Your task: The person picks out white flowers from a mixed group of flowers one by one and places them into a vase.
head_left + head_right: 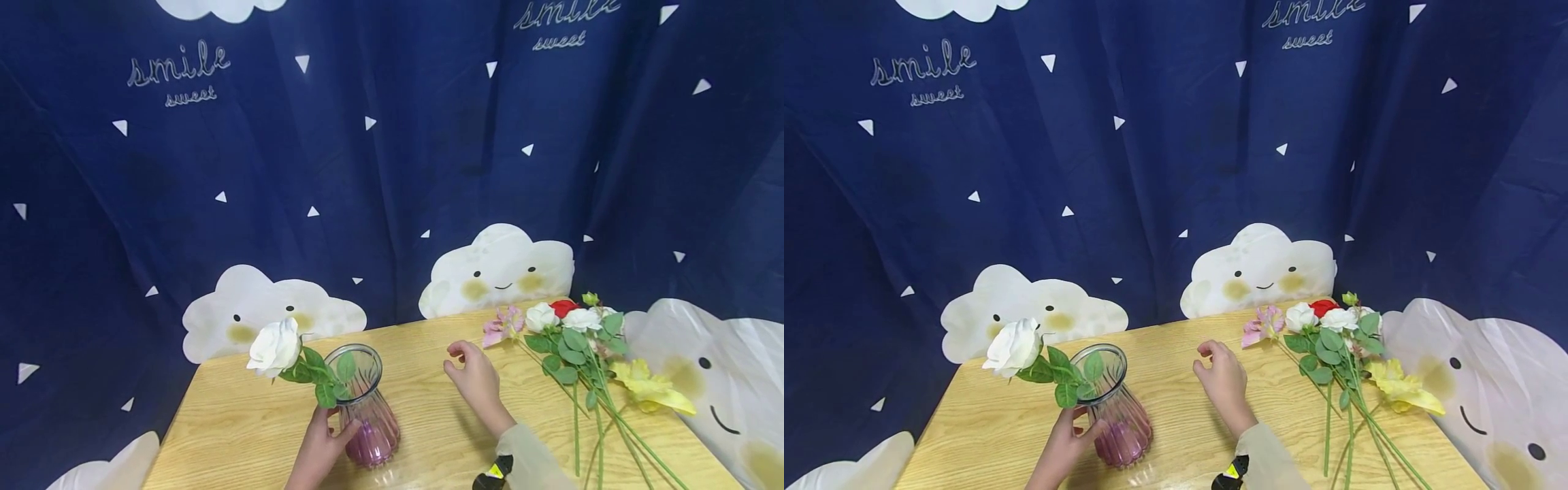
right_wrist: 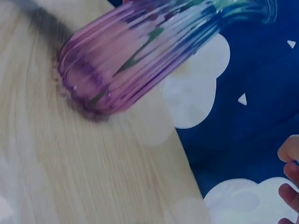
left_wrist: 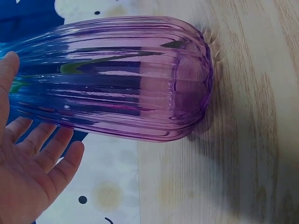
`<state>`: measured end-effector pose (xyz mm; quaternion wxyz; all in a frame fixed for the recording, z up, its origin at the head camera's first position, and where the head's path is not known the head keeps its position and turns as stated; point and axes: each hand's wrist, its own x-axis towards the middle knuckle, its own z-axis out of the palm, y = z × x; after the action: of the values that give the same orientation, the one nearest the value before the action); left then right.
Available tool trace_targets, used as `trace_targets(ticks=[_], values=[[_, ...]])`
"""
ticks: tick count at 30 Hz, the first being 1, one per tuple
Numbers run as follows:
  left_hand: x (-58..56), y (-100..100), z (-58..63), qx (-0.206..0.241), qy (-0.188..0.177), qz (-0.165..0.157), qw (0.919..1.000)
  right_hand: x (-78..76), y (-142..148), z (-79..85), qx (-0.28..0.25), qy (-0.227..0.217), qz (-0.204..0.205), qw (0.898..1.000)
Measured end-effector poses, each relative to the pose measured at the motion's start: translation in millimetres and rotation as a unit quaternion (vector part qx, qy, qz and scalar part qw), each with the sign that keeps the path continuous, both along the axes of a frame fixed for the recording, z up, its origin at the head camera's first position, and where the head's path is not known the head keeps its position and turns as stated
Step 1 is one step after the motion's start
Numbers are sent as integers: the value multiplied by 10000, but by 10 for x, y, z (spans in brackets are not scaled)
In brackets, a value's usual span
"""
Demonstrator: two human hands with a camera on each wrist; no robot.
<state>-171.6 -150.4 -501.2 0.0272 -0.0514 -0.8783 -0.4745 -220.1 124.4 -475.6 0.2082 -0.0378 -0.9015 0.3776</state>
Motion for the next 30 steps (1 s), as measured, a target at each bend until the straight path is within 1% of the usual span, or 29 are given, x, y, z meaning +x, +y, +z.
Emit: trace_targets(ticks=[6, 13, 21, 30], values=[[4, 1, 1, -13, 15, -5, 10000, 21, 183, -88, 169, -234, -84, 9995], [11, -1, 19, 25, 72, 10, 10000, 61, 446, -150, 259, -378, -372, 9983], [9, -3, 7, -40, 167, 29, 9998, 89, 739, -213, 304, -731, -596, 9951], [11, -2, 15, 26, 35, 28, 10000, 149, 1029, -316, 275, -756, -701, 9943]])
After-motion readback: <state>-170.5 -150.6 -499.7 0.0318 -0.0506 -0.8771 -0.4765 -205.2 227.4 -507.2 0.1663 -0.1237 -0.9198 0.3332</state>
